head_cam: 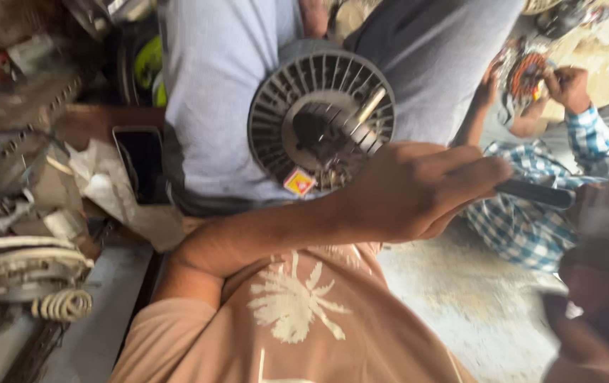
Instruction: The person is repairing an electric motor rotor by hand. They use pliers to hold the rotor steady and a screwdriver to pry and adjust the copper windings. The person also uses a hammer to tap the rotor components into place.
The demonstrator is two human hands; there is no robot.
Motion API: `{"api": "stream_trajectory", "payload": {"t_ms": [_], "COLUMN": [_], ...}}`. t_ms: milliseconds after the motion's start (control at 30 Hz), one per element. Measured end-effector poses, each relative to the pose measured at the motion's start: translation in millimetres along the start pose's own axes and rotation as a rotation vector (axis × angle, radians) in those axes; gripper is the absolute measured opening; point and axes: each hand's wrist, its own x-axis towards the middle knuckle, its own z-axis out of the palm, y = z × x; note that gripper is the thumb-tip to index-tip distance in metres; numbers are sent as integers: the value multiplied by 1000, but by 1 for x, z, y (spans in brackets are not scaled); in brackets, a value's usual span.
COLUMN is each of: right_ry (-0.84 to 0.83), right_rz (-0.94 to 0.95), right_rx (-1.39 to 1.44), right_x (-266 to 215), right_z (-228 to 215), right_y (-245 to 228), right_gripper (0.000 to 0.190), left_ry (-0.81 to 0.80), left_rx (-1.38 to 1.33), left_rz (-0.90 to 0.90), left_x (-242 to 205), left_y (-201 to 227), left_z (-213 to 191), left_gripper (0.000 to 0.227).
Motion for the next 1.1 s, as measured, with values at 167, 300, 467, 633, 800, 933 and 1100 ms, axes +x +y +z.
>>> {"api": "stream_trajectory", "payload": {"t_ms": [167, 300, 467, 633, 800, 933, 1100], "right_ry": [65, 98, 75, -104, -206, -247, -128], "right_rz": [5, -14, 62, 236, 196, 207, 442], "right_rx": [82, 186, 286, 400, 481, 477, 412], "right_x": [-15, -6, 8, 31, 33, 34, 29], "right_z": [19, 39, 67, 129, 171, 179, 182], "right_y": [0, 5, 15, 50, 71, 79, 78], "right_gripper": [77, 77, 77, 86, 93, 91, 67], "left_ry": [-8, -74, -3, -16, -45, -98, -219], "left_rx": [-73, -161, -378, -460, -504, -429, -208], "left_rz": [-35, -103, -134, -187, -242, -166, 20], "left_x": [4, 9, 4, 5, 6, 15, 14], "left_y": [9, 12, 4, -3, -1, 2, 5], "left_z": [-19, -35, -47, -56, -57, -59, -56], "left_gripper": [26, 17, 16, 28, 29, 25, 20]}}
